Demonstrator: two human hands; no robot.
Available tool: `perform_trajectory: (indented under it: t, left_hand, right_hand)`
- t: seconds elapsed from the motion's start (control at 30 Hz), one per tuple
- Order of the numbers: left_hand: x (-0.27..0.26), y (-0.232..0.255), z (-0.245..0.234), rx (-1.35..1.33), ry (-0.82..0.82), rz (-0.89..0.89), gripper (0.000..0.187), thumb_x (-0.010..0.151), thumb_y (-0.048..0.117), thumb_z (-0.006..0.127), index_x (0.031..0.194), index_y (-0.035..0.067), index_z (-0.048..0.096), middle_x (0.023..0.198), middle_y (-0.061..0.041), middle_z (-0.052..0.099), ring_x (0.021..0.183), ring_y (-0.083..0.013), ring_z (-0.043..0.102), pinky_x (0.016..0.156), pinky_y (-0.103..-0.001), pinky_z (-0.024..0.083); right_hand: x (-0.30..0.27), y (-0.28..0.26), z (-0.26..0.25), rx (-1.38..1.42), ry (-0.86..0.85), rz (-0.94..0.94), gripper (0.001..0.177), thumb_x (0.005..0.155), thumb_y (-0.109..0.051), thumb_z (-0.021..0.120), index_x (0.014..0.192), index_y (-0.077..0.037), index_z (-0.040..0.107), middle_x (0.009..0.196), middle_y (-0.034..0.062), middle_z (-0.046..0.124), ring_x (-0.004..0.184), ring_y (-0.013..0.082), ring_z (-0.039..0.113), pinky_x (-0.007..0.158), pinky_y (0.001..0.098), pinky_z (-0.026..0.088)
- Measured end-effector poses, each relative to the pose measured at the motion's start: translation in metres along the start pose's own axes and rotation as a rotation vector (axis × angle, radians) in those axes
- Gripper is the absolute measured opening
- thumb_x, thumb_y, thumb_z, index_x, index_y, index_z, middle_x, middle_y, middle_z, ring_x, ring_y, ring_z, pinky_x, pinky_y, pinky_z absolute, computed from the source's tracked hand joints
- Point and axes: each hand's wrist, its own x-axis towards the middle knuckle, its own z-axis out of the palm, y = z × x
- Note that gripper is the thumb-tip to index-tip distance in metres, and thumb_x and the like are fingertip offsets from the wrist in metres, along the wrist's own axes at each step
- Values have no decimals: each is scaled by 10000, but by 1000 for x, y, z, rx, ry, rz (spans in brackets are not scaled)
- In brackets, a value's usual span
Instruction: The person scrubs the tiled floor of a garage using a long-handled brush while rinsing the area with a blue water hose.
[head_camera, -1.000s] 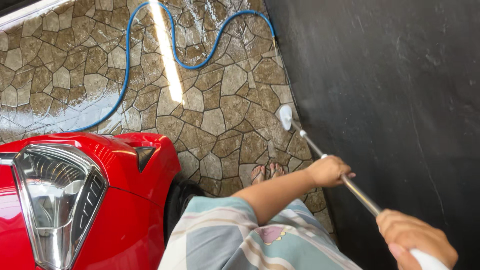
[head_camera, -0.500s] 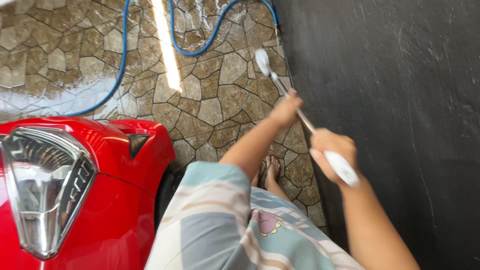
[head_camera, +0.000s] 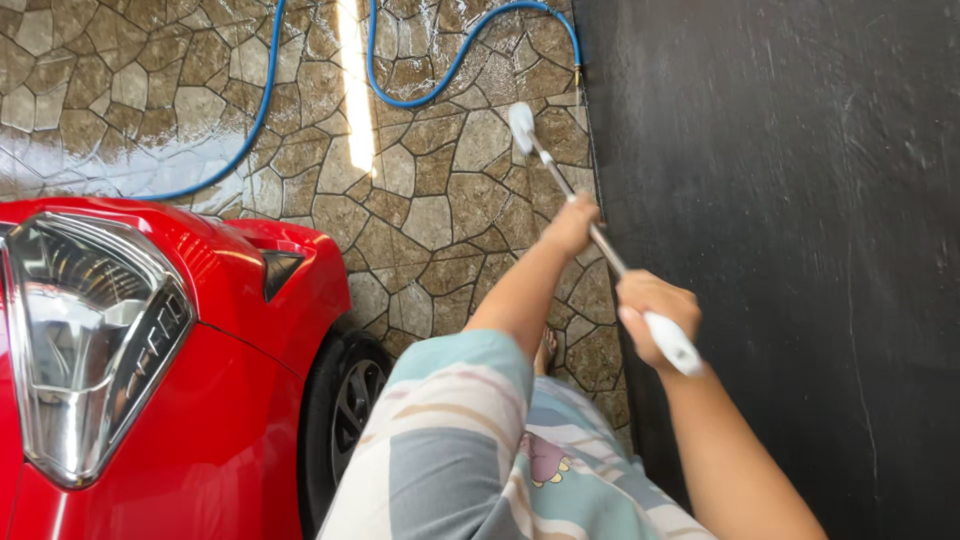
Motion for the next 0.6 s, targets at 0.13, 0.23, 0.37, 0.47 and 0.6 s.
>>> perform_trajectory:
  t: [0.13, 0.23, 0.37, 0.47, 0.6]
  left_hand:
    - [-7, -15, -4, 136, 144, -31, 491, 477, 126, 856, 906, 91, 619, 1104, -206, 613, 1105, -432, 566, 1041, -614, 387]
    - [-60, 53, -11, -124, 128, -103, 393, 678, 97, 826, 996, 90, 594, 1111, -262, 546, 1104, -491, 517, 1003, -540, 447]
    - [-139, 154, -39, -355, 48, -375, 312, 876, 246, 811, 853, 45, 573, 1023, -252, 543, 1074, -457, 523, 988, -539, 419]
    - [-153, 160, -54, -343, 276, -384, 270, 927, 229, 741, 810, 50, 577, 990, -194, 645, 1136, -421, 552, 1169, -558, 321]
    - [-109, 145, -31, -423, 256, -103, 280, 941, 245, 699, 784, 85, 532, 1087, -165, 672, 1191, -350, 607, 1182, -543, 305]
  right_hand:
    - [11, 6, 3, 59, -121, 21, 83, 842, -52, 642, 805, -11, 579, 825, 131, 626, 836, 298, 687, 839, 392, 560]
    - [11, -40, -49, 130, -204, 85, 149, 786, -96, 629, 804, 48, 598, 776, 143, 625, 627, 234, 622, 617, 340, 502]
    - [14, -90, -84, 571, -416, 157, 256, 796, -114, 666, 623, -69, 482, 599, 61, 499, 572, 206, 443, 632, 391, 447]
    - [23, -104, -79, 522, -483, 183, 232, 786, -47, 621, 625, -62, 455, 604, 72, 490, 564, 217, 488, 701, 429, 485]
    - [34, -120, -85, 282, -448, 165, 206, 764, 23, 586, 613, -66, 478, 592, 66, 530, 584, 209, 552, 770, 446, 552]
